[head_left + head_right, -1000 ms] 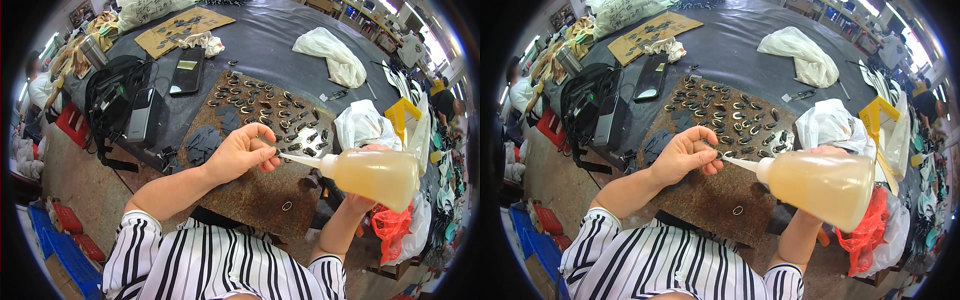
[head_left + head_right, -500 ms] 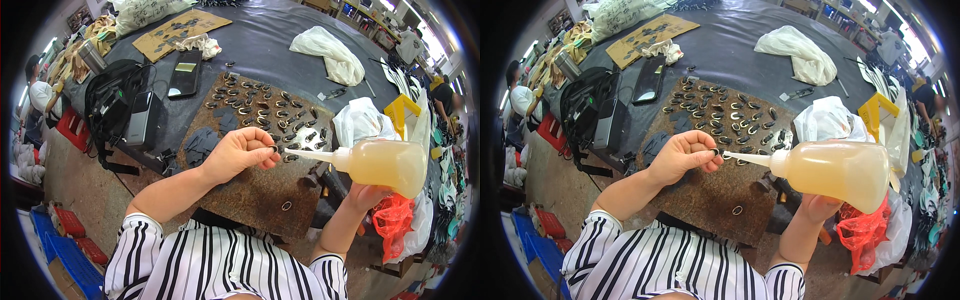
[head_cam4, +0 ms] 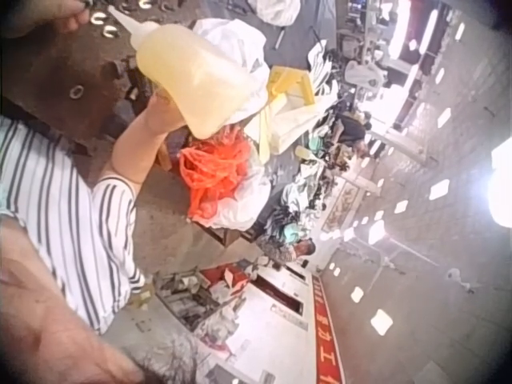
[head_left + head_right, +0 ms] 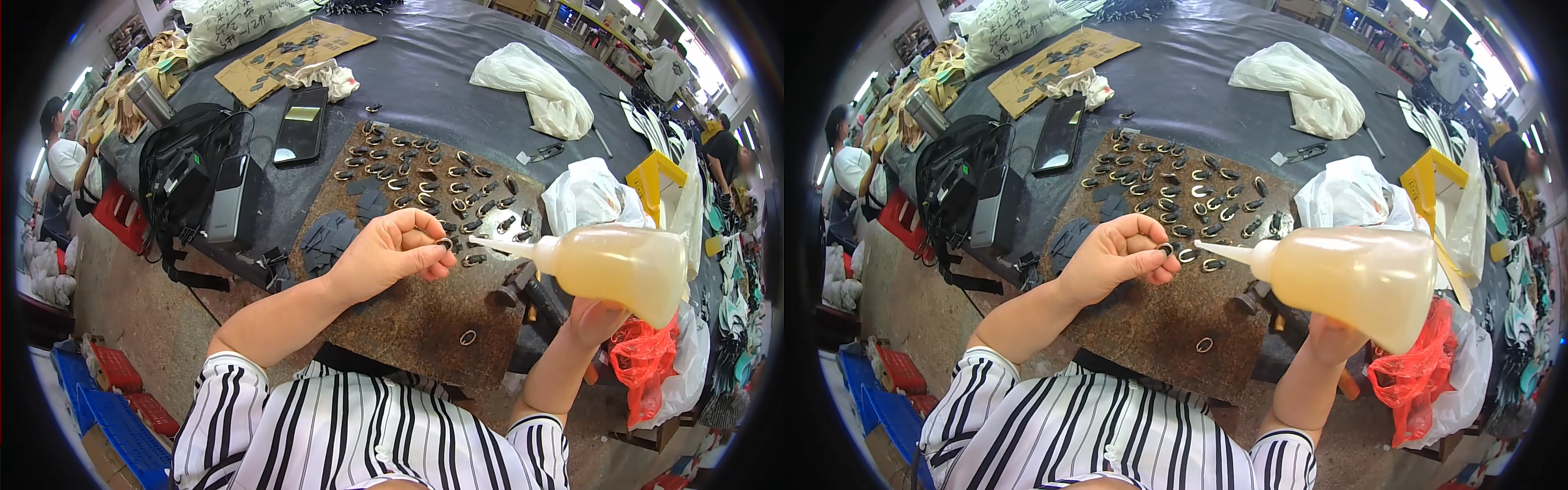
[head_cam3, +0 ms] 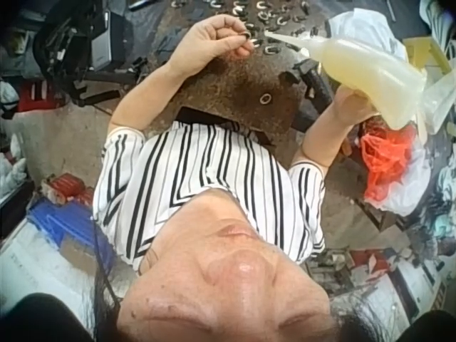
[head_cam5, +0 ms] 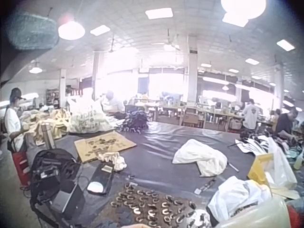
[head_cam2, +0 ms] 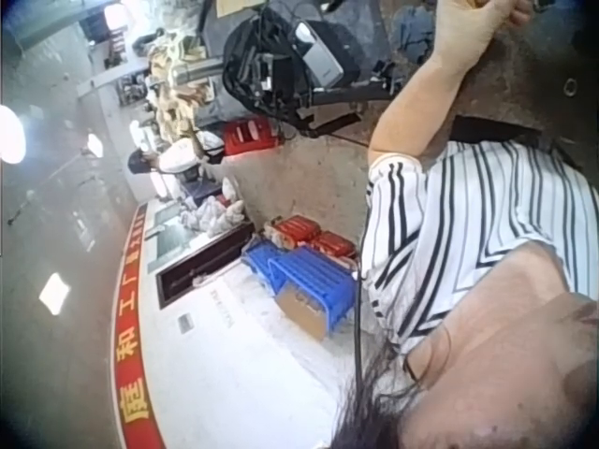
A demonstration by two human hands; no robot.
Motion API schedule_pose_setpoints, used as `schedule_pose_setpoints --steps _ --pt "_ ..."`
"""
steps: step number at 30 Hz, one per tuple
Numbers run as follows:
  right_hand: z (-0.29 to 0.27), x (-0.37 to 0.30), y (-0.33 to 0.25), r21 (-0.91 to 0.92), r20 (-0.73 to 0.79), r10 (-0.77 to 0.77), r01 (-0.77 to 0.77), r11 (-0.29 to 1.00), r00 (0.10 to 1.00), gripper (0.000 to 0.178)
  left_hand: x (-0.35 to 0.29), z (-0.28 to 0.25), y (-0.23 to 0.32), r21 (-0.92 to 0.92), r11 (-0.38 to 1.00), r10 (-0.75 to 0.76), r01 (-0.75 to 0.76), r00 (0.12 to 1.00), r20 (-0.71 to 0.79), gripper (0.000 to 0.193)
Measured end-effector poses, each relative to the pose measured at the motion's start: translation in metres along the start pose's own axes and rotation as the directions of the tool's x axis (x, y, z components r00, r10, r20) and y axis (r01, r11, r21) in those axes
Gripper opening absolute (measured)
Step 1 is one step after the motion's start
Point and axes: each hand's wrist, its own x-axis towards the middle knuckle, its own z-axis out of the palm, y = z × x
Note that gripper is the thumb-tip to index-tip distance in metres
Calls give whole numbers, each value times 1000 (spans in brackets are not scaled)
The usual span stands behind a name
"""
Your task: Applying glue to small metal and leather shoe components using a squeeze bottle.
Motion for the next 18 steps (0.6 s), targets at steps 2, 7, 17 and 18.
schedule_pose_setpoints --steps 2,7,17,18 --pt "-4 0 1 84 -59 48 -43 996 997 55 -1 2 -5 37 996 79 -78 996 -30 10" --pt "-9 2 -1 423 -120 247 -176 889 961 48 -1 1 -4 725 404 614 -558 753 237 14" --pt "-13 -1 3 414 -14 241 -213 885 971 54 0 -1 -6 731 111 676 -673 590 441 20" --pt "-12 -1 3 413 -17 241 -213 886 970 55 0 -1 -6 732 111 676 -673 591 440 20"
